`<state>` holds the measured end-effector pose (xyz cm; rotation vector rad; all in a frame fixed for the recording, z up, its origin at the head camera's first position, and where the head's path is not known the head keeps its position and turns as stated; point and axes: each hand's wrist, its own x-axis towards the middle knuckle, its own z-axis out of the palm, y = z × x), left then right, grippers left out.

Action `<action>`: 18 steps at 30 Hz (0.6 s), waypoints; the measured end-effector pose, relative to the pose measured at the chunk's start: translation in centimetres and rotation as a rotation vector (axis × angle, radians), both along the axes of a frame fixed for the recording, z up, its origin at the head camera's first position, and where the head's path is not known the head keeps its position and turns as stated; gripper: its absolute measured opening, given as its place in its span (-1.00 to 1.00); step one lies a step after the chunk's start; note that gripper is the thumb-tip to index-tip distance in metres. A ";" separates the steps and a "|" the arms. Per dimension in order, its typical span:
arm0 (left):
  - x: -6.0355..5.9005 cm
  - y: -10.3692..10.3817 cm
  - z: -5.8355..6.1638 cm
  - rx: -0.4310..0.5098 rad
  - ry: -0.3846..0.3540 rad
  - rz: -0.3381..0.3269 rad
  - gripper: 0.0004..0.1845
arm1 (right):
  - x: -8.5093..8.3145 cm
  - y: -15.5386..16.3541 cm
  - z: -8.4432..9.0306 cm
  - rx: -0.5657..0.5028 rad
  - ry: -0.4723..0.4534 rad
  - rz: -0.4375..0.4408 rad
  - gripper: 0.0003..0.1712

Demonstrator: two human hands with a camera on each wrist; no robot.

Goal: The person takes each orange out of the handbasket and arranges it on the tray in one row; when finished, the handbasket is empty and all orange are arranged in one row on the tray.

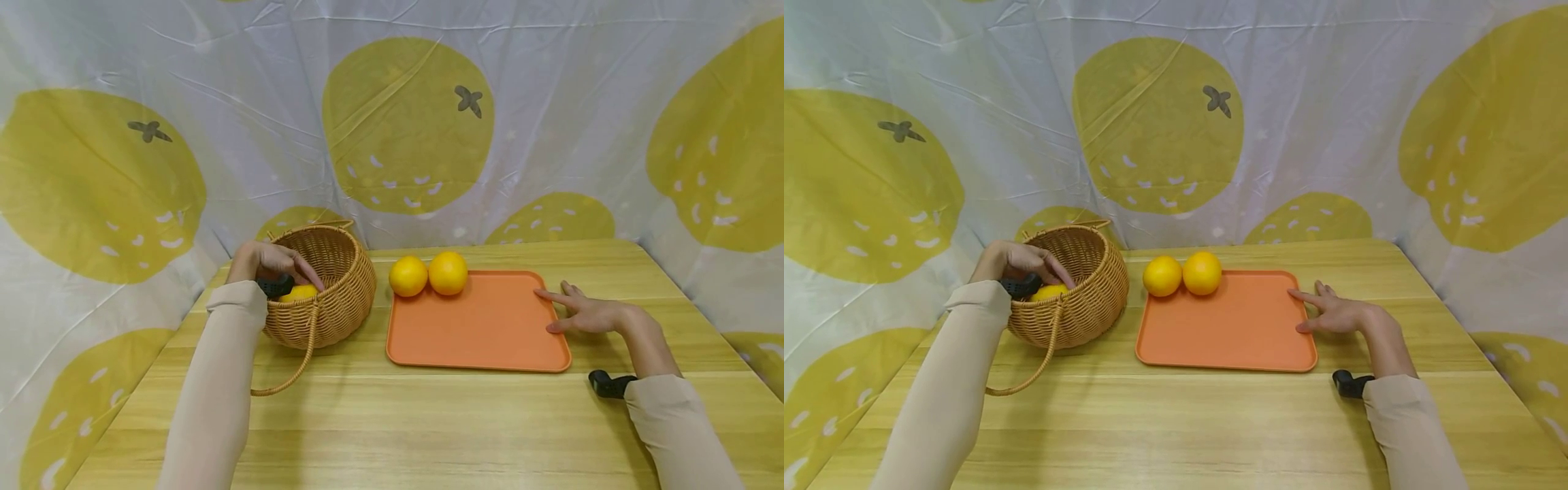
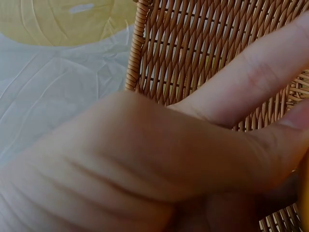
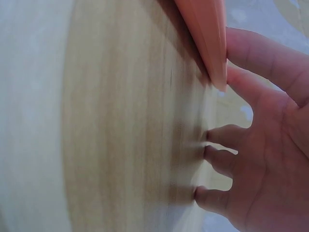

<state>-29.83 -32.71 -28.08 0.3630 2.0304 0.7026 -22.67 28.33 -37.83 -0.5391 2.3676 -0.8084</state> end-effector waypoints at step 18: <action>0.1 -0.1 -0.3 0.067 -0.043 0.056 -0.70 | -0.4 0.5 -0.5 -0.043 0.001 0.016 0.04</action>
